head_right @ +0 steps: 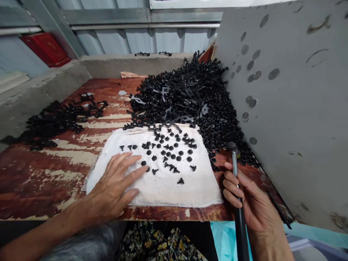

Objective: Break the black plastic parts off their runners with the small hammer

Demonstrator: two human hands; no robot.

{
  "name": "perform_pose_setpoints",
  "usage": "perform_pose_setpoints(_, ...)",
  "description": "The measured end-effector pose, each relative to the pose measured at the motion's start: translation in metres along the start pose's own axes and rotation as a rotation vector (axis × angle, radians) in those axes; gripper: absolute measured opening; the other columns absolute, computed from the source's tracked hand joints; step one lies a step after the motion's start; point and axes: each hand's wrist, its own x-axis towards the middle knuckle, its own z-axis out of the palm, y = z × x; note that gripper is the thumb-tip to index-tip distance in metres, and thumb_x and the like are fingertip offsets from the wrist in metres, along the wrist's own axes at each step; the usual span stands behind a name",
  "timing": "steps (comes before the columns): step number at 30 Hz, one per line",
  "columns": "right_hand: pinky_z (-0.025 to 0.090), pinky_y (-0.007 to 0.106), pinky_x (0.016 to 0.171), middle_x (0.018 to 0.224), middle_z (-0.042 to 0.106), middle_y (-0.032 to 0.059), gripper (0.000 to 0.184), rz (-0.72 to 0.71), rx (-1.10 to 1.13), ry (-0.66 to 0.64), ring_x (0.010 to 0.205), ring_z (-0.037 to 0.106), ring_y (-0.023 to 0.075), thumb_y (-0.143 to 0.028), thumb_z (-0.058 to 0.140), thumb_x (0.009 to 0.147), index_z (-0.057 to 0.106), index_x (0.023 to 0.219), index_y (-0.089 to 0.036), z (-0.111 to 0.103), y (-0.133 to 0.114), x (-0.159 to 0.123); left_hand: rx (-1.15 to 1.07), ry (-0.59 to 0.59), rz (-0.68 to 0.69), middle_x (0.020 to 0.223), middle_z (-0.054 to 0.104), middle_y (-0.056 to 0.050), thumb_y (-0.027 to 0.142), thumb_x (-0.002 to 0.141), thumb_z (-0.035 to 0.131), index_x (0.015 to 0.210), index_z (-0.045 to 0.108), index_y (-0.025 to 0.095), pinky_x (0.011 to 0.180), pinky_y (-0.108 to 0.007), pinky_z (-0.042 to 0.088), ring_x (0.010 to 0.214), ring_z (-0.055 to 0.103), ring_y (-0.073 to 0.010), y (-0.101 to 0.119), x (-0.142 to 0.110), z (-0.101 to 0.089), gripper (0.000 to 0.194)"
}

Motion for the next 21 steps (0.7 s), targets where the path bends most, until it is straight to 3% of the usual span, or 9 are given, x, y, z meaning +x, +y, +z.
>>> perform_pose_setpoints(5, 0.037, 0.007, 0.029, 0.062, 0.039, -0.0081, 0.039, -0.002, 0.016, 0.037, 0.040, 0.038, -0.0004, -0.011, 0.086, 0.054, 0.070, 0.090, -0.007, 0.007, -0.001, -0.004, 0.021, 0.021, -0.029, 0.136, 0.048, -0.017, 0.023, 0.095, 0.042, 0.125, 0.061, 0.018, 0.106, -0.059, 0.033, 0.133, 0.032, -0.0342, -0.032, 0.036, -0.005, 0.035)
perform_pose_setpoints(10, 0.036, 0.008, 0.027, 0.059, 0.039, -0.0087, 0.043, 0.010, 0.033, 0.101, 0.038, 0.037, -0.0007, -0.008, 0.089, 0.045, 0.071, 0.084, -0.007, 0.013, -0.001, -0.004, -0.004, 0.083, 0.016, 0.131, 0.053, -0.012, 0.009, 0.089, 0.047, 0.103, 0.069, 0.022, 0.102, -0.050, 0.039, 0.127, 0.039, -0.0282, -0.052, 0.064, 0.003, 0.029)
perform_pose_setpoints(15, 0.035, 0.007, 0.028, 0.062, 0.038, -0.0071, 0.039, -0.006, 0.012, 0.096, 0.040, 0.037, -0.0004, -0.007, 0.086, 0.051, 0.071, 0.088, -0.007, 0.009, 0.000, -0.004, -0.056, 0.082, 0.056, 0.129, 0.057, -0.012, 0.010, 0.088, 0.052, 0.082, 0.070, 0.018, 0.102, -0.049, 0.038, 0.124, 0.041, -0.0287, -0.055, 0.080, 0.010, 0.020)
perform_pose_setpoints(21, 0.036, 0.008, 0.030, 0.065, 0.040, -0.0058, 0.035, 0.006, 0.007, 0.085, 0.041, 0.036, 0.0004, -0.008, 0.082, 0.058, 0.071, 0.091, -0.011, 0.002, 0.001, -0.003, -0.145, 0.046, -0.057, 0.125, 0.058, -0.011, 0.009, 0.086, 0.047, 0.075, 0.065, 0.017, 0.104, -0.049, 0.039, 0.120, 0.045, -0.0263, -0.046, 0.074, 0.000, 0.023)
